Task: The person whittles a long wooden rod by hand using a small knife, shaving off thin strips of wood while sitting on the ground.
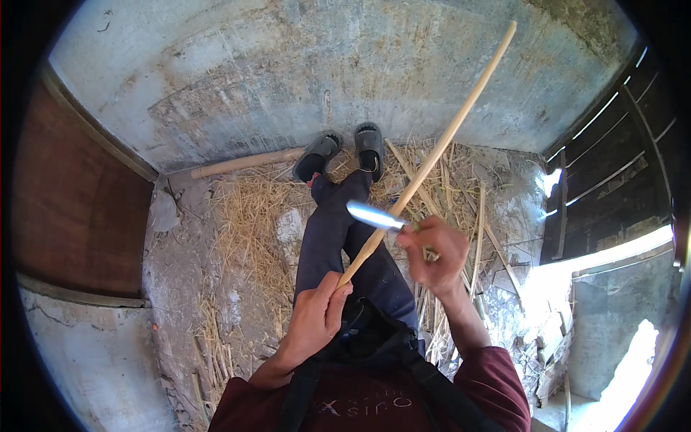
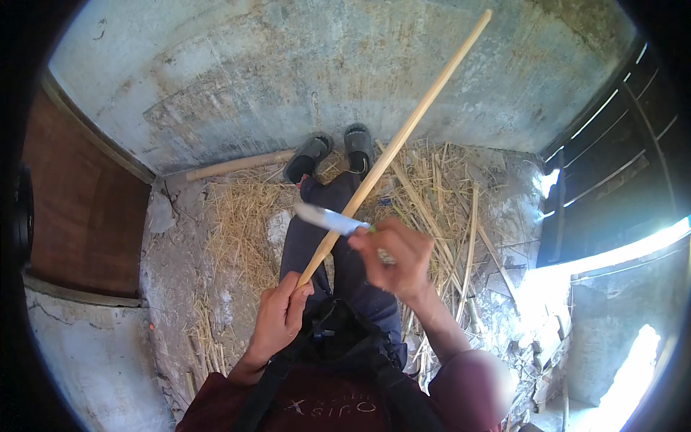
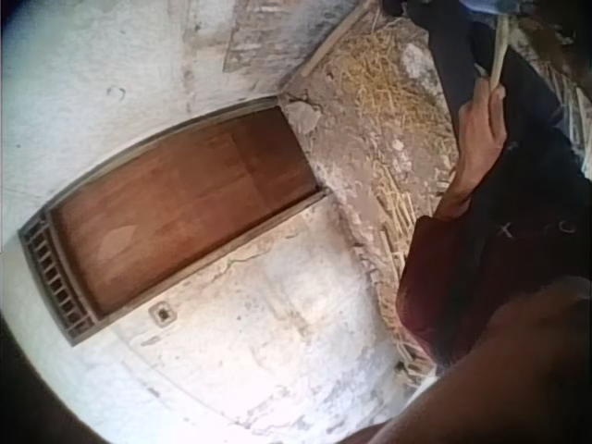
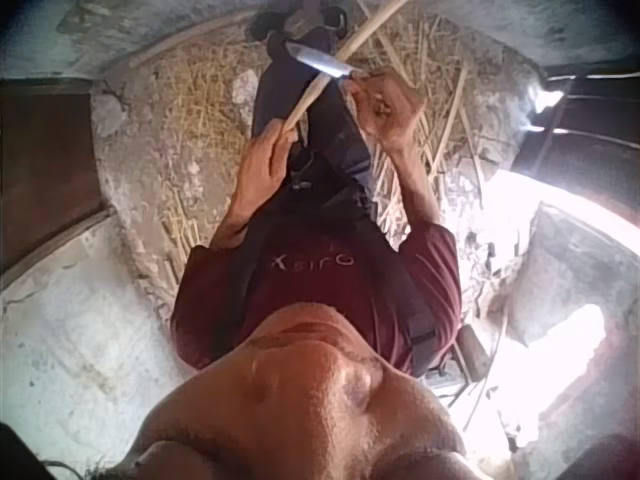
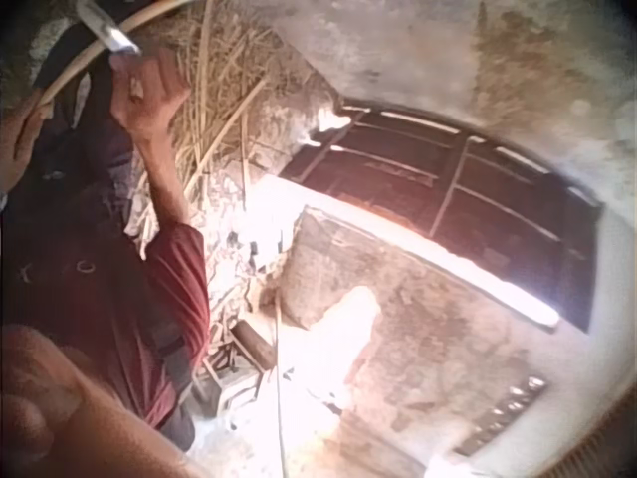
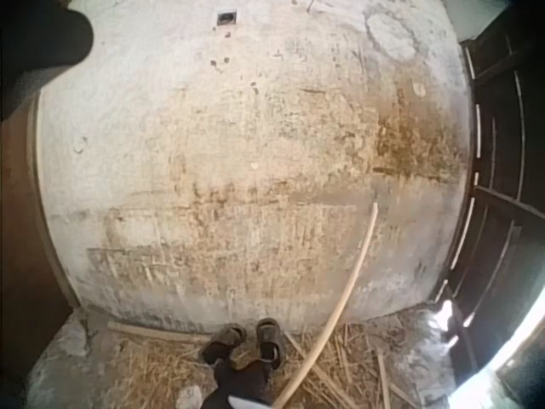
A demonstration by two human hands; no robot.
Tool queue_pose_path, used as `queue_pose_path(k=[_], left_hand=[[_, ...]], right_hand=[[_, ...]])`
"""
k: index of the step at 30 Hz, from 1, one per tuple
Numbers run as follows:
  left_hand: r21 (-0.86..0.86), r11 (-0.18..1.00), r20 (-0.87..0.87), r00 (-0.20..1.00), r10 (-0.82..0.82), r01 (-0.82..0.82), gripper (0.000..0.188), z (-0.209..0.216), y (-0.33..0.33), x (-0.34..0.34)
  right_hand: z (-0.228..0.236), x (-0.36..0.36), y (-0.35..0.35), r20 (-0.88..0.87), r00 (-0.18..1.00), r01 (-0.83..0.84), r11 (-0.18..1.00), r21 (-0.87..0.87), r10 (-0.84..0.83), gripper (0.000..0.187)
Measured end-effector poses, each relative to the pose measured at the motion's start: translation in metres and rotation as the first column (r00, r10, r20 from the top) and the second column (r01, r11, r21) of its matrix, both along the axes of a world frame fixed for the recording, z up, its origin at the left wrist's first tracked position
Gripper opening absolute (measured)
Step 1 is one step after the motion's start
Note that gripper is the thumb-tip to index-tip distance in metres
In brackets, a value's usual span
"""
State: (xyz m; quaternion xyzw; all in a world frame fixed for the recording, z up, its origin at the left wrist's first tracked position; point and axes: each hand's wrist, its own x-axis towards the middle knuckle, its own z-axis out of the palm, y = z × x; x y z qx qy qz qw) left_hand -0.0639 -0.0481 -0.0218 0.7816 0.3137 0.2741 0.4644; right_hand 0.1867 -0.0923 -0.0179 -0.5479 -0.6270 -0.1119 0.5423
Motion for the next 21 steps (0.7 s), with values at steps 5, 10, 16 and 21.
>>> queue_pose_path(k=[5, 10, 16, 21], left_hand=[[0.024, 1.0, -0.037, 0.999, 0.014, -0.013, 0.012, -0.002, -0.003, -0.005], [0.053, 0.997, -0.016, 0.998, 0.055, -0.054, 0.012, 0.001, -0.002, 0.005], [-0.109, 0.994, -0.001, 1.0, -0.01, 0.01, 0.018, 0.006, 0.003, 0.005], [-0.161, 0.987, 0.033, 0.999, 0.001, 0.004, 0.024, 0.003, 0.003, 0.006]], right_hand=[[0.009, 0.032, 0.007, -0.212, 0.961, 0.183, 0.983, 0.0, -0.178, 0.016], [0.001, 0.021, 0.004, -0.13, 0.991, 0.029, 1.0, 0.003, -0.029, 0.015], [0.004, -0.009, -0.007, 0.026, 0.996, -0.079, 0.989, -0.123, 0.083, 0.019], [0.004, -0.006, -0.008, 0.055, 0.994, -0.088, 0.987, -0.136, 0.097, 0.022]])
